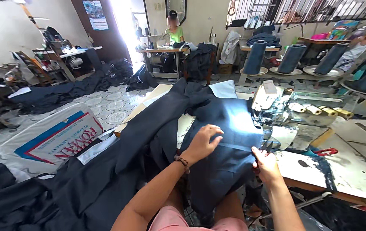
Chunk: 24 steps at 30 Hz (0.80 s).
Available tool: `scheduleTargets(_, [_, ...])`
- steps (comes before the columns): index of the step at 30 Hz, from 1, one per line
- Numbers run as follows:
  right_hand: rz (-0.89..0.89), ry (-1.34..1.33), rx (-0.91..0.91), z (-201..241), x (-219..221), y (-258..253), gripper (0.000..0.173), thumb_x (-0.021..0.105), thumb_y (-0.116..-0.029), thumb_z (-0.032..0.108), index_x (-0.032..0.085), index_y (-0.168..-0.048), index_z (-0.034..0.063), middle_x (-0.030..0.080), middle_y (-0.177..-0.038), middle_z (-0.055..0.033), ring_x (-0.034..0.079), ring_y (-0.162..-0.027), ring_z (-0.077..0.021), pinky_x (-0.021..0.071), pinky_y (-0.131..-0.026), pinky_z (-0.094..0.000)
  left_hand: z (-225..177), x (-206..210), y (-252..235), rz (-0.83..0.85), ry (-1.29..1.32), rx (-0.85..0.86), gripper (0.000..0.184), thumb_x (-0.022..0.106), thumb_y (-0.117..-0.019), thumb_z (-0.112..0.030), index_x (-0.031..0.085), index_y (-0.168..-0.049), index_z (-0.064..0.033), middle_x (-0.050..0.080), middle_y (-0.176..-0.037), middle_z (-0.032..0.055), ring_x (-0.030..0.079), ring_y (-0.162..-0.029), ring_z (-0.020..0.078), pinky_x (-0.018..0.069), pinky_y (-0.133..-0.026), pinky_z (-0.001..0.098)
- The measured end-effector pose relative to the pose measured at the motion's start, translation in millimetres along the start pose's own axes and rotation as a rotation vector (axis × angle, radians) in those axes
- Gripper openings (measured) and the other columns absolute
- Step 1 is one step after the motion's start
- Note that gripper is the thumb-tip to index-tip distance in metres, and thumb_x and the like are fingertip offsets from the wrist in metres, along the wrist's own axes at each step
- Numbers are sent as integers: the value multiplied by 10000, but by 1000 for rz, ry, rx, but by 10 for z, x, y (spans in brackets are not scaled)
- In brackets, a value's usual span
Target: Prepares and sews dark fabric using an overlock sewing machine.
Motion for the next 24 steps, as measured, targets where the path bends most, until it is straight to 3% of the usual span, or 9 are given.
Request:
scheduleTargets(2, [-6,1,-1,3,6,3,177,564,-1050,117,454,-915,86,460,-519,61,417,-347,-11,418,-356,-166,262,46,26,-27,-84,-21,285,610,-1004,-178,706,-1242,-53,634,-1336,153,578,-1284,301,466,-1093,456])
scheduleTargets(5, [-1,-10,-12,-10,13,12,173,556,-1051,104,454,-912,88,462,-528,62,419,-349,-7,421,-355,-160,571,99,120,241,-126,-270,434,574,-1044,-307,601,-1411,-78,578,-1442,152,517,-1372,307,384,-1169,491])
scheduleTargets(7, [-6,-6,-19,5,24,16,178,549,-1053,99,453,-902,95,461,-524,69,422,-347,-5,424,-355,-161,591,91,117,257,-78,-350,436,601,-1034,-313,609,-1405,-84,613,-1394,155,552,-1331,314,404,-1146,509])
scheduleTargets(11, [15,-17,-26,-25,-12,-1,161,554,-1048,94,465,-914,91,479,-515,68,439,-349,-15,430,-357,-170,559,65,159,165,20,-352,398,654,-1009,-266,642,-1353,-65,640,-1345,154,597,-1270,299,456,-1099,505])
scheduleTargets(18, [15,-20,10,31,-17,11,187,558,-1048,100,458,-890,90,469,-517,57,430,-352,-22,431,-359,-180,581,63,181,68,98,-353,320,608,-1029,-237,681,-1281,-55,681,-1282,110,634,-1220,215,480,-1090,435])
scheduleTargets(22, [32,22,69,83,-24,60,156,577,-1044,149,479,-955,66,488,-578,38,455,-394,-41,439,-386,-202,595,84,145,-122,170,-429,353,581,-1035,-202,635,-1302,22,667,-1273,193,656,-1175,259,520,-1040,432])
scheduleTargets(24, [40,11,89,107,-41,78,160,583,-1044,160,482,-979,52,491,-605,26,461,-410,-44,444,-400,-204,450,119,-11,-309,287,-537,480,624,-1019,-226,519,-1377,76,569,-1371,265,608,-1220,300,509,-1032,429])
Point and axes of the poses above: each hand's wrist, its own y-axis away from the middle knuckle, its own x-axis out of the palm, z = x × y, the point moved 1 cm from there along -y, towards the middle knuckle
